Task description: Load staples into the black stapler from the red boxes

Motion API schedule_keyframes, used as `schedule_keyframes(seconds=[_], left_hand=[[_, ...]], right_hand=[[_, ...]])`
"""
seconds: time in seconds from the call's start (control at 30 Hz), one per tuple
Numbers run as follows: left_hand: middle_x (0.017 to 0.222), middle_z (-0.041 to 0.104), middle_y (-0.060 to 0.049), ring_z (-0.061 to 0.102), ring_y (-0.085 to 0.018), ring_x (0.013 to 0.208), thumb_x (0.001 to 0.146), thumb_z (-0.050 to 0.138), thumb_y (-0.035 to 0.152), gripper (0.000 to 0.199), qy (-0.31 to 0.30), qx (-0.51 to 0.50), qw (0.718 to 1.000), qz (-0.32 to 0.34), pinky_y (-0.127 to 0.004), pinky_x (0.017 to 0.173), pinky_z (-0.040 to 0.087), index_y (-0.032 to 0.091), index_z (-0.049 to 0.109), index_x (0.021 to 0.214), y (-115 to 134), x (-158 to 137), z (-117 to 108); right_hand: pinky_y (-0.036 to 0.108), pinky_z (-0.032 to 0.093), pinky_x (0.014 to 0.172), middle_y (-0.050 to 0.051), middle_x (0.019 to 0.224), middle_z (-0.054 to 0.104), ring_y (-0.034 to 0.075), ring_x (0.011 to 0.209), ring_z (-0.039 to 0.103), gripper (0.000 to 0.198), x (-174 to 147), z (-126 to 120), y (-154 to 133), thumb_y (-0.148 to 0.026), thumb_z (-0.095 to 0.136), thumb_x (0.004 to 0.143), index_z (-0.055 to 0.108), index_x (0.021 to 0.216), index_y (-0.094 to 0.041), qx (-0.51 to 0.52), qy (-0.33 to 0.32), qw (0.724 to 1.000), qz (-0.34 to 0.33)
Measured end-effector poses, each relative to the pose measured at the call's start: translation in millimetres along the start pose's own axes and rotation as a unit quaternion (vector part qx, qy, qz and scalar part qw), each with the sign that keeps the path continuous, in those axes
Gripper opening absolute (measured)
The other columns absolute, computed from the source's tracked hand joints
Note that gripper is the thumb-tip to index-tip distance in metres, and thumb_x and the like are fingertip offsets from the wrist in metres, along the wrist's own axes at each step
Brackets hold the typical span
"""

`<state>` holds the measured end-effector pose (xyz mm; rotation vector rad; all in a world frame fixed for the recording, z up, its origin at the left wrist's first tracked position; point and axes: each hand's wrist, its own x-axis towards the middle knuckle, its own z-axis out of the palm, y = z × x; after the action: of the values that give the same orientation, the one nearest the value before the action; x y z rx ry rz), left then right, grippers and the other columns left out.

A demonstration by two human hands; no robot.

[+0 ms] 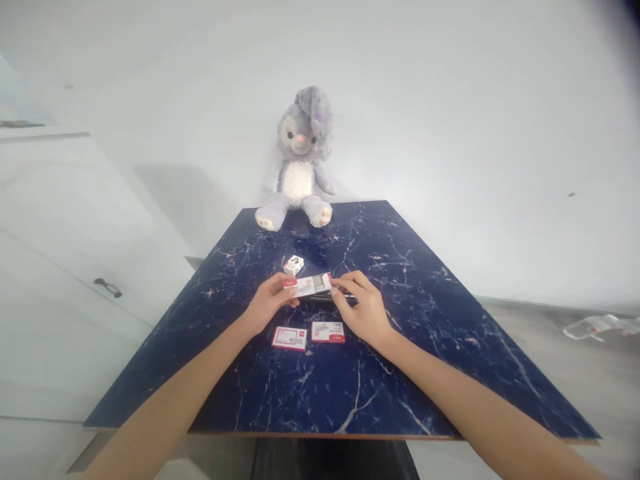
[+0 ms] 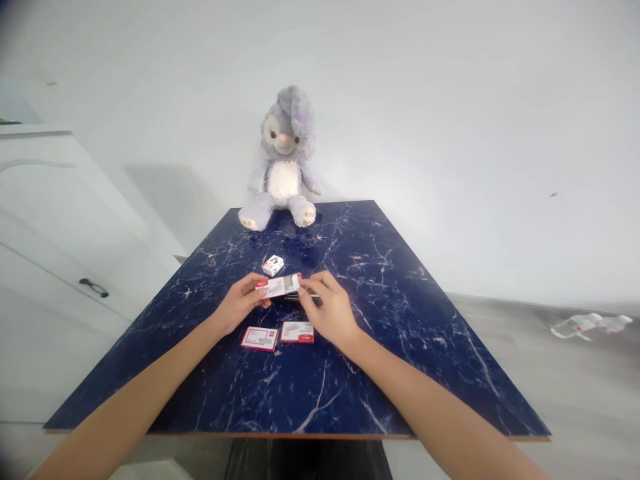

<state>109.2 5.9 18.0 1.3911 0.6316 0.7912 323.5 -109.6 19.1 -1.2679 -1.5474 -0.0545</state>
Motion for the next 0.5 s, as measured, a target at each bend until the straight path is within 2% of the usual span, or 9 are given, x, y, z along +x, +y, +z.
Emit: schedule_keyframes(seconds=[0.17, 0.33, 0.5], left_hand=[[0.096, 0.073, -0.006, 0.070, -0.017, 0.073, 0.078, 0.079, 0.036, 0.037, -0.042, 0.045, 0.998, -0.006, -0.032, 0.072, 0.058, 0.017, 0.061, 0.104, 1.1, -3.0, 1.9], [0.097, 0.074, -0.007, 0.072, -0.018, 0.075, 0.078, 0.080, 0.034, 0.039, -0.079, 0.041, 0.996, -0.020, -0.034, 0.075, 0.059, 0.017, 0.058, 0.105, 2.1, -5.6, 4.5], [0.096, 0.073, -0.007, 0.073, -0.019, 0.078, 0.082, 0.076, 0.036, 0.040, -0.092, 0.066, 0.993, -0.030, -0.030, 0.070, 0.059, 0.017, 0.059, 0.112, 3.1, -6.5, 7.3]], right_hand=[[0.033, 0.058, 0.077, 0.007, 0.098, 0.063, 0.018, 0.087, 0.064, 0.021, -3.6, 1.6, -3.8, -0.022, 0.057, 0.095, 0.070, 0.111, -0.023, 0.015, -0.033, 0.999, -0.031], [0.032, 0.059, 0.077, 0.007, 0.100, 0.064, 0.018, 0.088, 0.065, 0.021, -5.1, 0.5, -5.5, -0.023, 0.058, 0.094, 0.071, 0.111, -0.024, 0.021, -0.065, 0.996, -0.052], [0.032, 0.059, 0.079, 0.008, 0.105, 0.063, 0.018, 0.091, 0.066, 0.028, -6.1, 0.2, -4.8, -0.023, 0.058, 0.094, 0.067, 0.120, -0.024, 0.041, -0.103, 0.992, -0.063]])
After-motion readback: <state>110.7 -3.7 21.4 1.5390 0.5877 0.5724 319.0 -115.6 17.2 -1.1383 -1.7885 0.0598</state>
